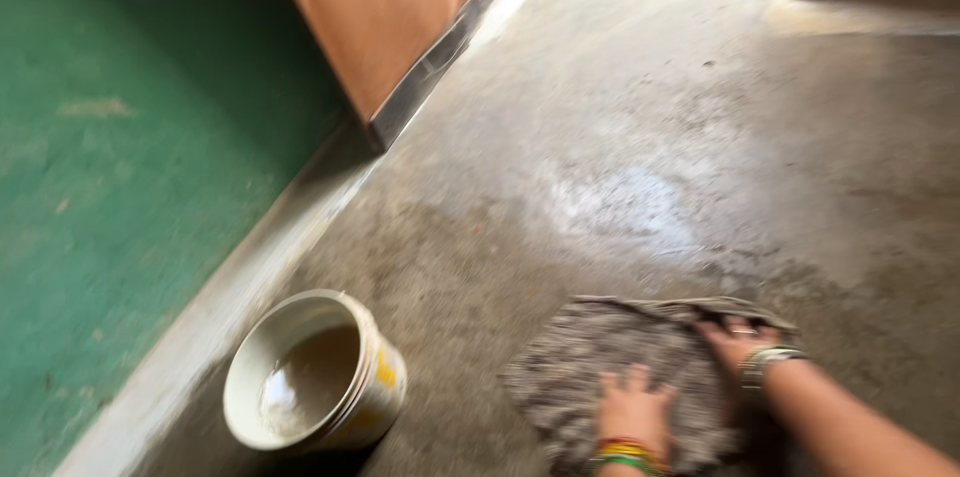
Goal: The person wipes a concrete floor using a cloth, periodically dipping the cloth into a bucket of water and wringing it out by hand before continuing to clean different areas near an open doorway.
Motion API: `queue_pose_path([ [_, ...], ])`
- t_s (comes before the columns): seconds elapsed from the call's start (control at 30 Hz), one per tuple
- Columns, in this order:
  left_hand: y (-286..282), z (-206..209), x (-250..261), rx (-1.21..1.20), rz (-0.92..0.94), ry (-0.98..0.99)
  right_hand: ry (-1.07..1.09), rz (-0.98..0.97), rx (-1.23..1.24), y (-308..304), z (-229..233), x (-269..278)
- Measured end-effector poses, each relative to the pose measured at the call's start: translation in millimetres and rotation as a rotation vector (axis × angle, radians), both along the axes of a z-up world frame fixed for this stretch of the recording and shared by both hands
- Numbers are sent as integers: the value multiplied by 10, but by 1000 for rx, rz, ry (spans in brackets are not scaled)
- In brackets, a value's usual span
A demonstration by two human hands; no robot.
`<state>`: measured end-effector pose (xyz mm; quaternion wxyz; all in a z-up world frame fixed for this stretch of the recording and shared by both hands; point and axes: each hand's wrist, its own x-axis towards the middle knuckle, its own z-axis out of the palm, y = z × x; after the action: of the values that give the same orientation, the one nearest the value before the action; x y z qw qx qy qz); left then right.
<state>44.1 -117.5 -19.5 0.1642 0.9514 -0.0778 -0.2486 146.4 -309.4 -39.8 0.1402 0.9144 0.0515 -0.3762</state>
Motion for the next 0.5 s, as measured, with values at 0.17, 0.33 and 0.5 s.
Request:
queue_pose_path([
  [0.17, -1460, -366, 286, -78, -263, 78, 99, -417, -27, -1705, -181, -257],
  [0.33, -2424, -334, 391, 32, -427, 292, 27, -429, -28, -2958, -861, -888],
  [0.5, -2758, -85, 245, 243, -424, 404, -42, -511, 245, -2879, -460, -1204],
])
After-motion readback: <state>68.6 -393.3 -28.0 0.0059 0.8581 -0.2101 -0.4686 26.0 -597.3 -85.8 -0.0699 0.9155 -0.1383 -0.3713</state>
